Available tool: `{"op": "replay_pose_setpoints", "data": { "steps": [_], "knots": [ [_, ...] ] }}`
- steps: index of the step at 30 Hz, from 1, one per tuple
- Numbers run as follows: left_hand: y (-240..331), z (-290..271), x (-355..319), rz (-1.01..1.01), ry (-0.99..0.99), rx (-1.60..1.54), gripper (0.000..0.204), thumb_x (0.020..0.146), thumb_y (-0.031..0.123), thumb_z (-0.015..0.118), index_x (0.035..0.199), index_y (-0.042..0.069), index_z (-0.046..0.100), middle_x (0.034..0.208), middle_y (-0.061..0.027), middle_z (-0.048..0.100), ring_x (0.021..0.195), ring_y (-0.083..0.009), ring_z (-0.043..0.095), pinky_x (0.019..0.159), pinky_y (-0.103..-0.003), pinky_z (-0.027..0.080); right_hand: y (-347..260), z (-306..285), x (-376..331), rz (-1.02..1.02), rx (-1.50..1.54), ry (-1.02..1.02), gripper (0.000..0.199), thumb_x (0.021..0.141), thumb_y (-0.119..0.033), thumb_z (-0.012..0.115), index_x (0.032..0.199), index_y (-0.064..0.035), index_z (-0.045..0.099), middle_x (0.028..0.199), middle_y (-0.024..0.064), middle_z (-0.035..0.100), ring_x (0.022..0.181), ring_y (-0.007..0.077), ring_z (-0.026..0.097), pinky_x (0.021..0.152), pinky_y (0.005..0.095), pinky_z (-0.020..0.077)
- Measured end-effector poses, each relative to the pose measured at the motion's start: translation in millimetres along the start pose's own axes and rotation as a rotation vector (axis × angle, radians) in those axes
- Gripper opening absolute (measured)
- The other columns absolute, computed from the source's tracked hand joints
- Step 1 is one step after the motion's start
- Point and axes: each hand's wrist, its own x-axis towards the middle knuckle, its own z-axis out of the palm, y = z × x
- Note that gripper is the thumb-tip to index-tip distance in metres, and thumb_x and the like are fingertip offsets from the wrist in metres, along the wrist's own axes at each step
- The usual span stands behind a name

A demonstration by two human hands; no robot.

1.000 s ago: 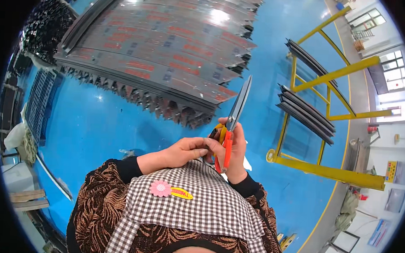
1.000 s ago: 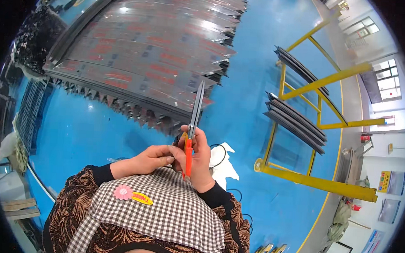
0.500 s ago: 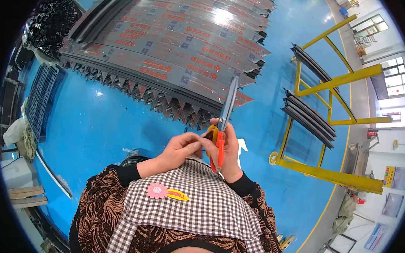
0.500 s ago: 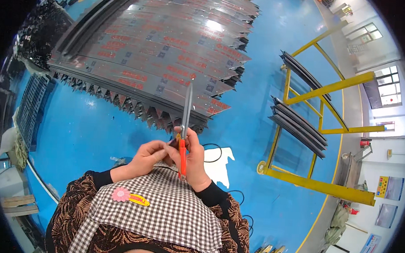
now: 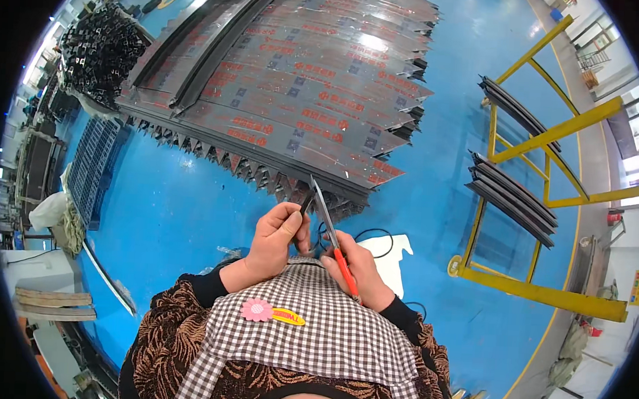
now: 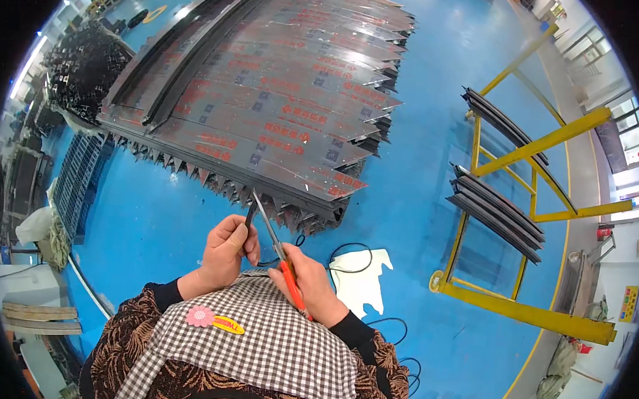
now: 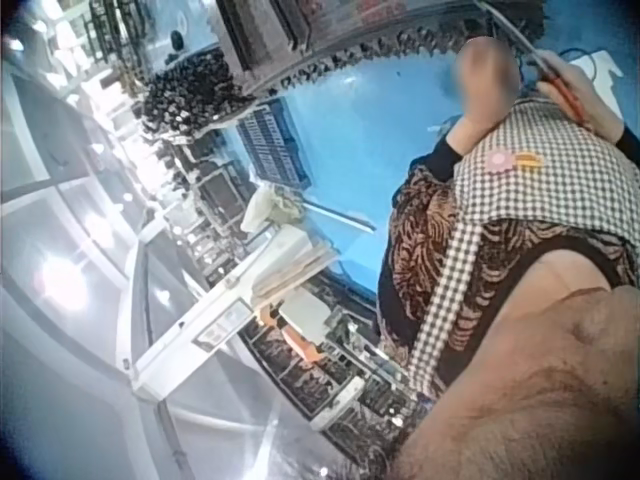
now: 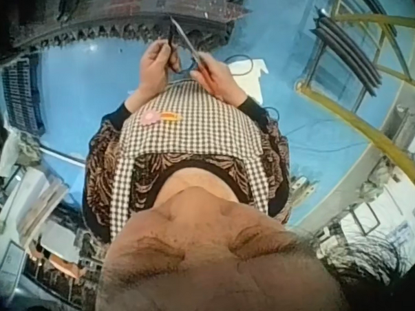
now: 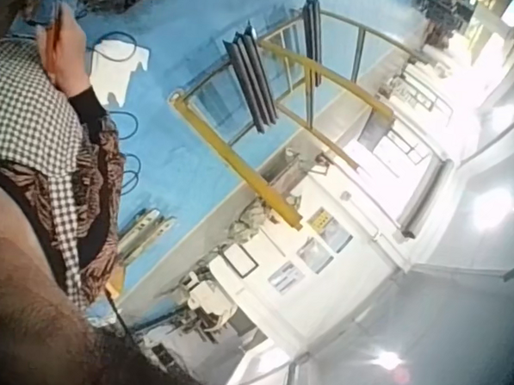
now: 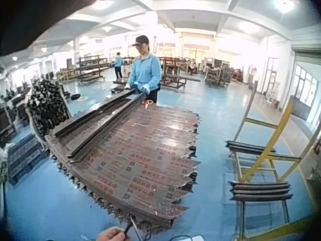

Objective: The recorder is applying black sealant or rubber strips to the edges of metal components on a fabrication floor.

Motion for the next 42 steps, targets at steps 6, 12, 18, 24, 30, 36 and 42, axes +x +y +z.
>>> {"op": "replay_pose_setpoints", "data": {
  "steps": [6, 12, 18, 24, 30, 36, 42],
  "knots": [
    [-3.6, 5.7, 1.8, -0.018, -0.003, 0.037, 0.011, 0.099, 0.011, 0.045, 0.098, 0.003, 0.053, 0.069, -0.005, 0.051, 0.057, -0.014, 0.049, 0.053, -0.026, 0.044, 4.0, -8.1, -3.3, -0.005, 0.029, 0.0, 0.042, 0.084, -0.016, 0.067, 0.119, -0.0007, 0.05, 0.078, 0.0081, 0.061, 0.062, 0.0208, 0.055, 0.059, 0.0287, 0.0444],
    [-7.0, 9.9, 4.3, -0.022, -0.021, 0.022, 0.011, 0.099, 0.012, 0.046, 0.098, 0.003, 0.053, 0.068, -0.0049, 0.051, 0.056, -0.0138, 0.049, 0.052, -0.026, 0.043, 7.7, -9.5, -6.7, 0.058, 0.103, -0.007, 0.04, 0.084, -0.016, 0.066, 0.118, -0.0017, 0.05, 0.077, 0.0076, 0.059, 0.061, 0.0199, 0.053, 0.058, 0.0285, 0.0435],
    [-1.0, 7.0, 9.4, -0.032, -0.028, -0.02, 0.012, 0.099, 0.012, 0.047, 0.097, 0.002, 0.054, 0.067, -0.0046, 0.051, 0.056, -0.0136, 0.048, 0.051, -0.026, 0.043, 4.0, -4.9, 1.5, 0.032, 0.096, 0.068, 0.038, 0.085, -0.015, 0.065, 0.117, -0.0029, 0.051, 0.076, 0.007, 0.058, 0.06, 0.0191, 0.051, 0.056, 0.028, 0.0425],
    [16.0, -11.4, 20.9, -0.049, -0.056, -0.037, 0.013, 0.099, 0.012, 0.047, 0.096, 0.002, 0.054, 0.066, -0.0046, 0.051, 0.055, -0.0135, 0.048, 0.05, -0.026, 0.043, -3.2, 12.6, 18.4, 0.0, 0.024, 0.102, 0.037, 0.085, -0.015, 0.065, 0.117, -0.0035, 0.051, 0.076, 0.0067, 0.057, 0.059, 0.0188, 0.05, 0.056, 0.0275, 0.0418],
    [40.7, -57.1, 39.5, -0.085, -0.148, -0.022, 0.013, 0.099, 0.012, 0.047, 0.095, 0.002, 0.054, 0.066, -0.0047, 0.051, 0.054, -0.0133, 0.048, 0.049, -0.025, 0.042, -15.0, 48.4, 45.9, 0.074, 0.02, 0.112, 0.036, 0.085, -0.016, 0.065, 0.117, -0.0037, 0.051, 0.075, 0.0063, 0.057, 0.058, 0.018, 0.05, 0.055, 0.0271, 0.0411],
    [76.9, -102.2, 48.5, -0.125, -0.204, -0.046, 0.014, 0.099, 0.013, 0.046, 0.096, 0.002, 0.054, 0.066, -0.0047, 0.052, 0.054, -0.0133, 0.048, 0.049, -0.025, 0.042, -35.0, 97.2, 72.9, 0.173, 0.008, 0.164, 0.038, 0.085, -0.012, 0.066, 0.118, -0.0042, 0.05, 0.081, 0.0063, 0.058, 0.064, 0.0168, 0.052, 0.06, 0.0262, 0.0431],
    [102.7, -124.8, 53.5, -0.295, -0.265, -0.103, 0.011, 0.1, 0.015, 0.046, 0.099, 0.005, 0.053, 0.071, -0.0059, 0.051, 0.059, -0.0153, 0.049, 0.051, -0.027, 0.042, -36.8, 153.1, 121.1, 0.035, 0.487, 0.452, 0.044, 0.083, -0.004, 0.065, 0.123, -0.0053, 0.047, 0.091, 0.0074, 0.058, 0.075, 0.0164, 0.055, 0.07, 0.0268, 0.0461]
  ]
}}
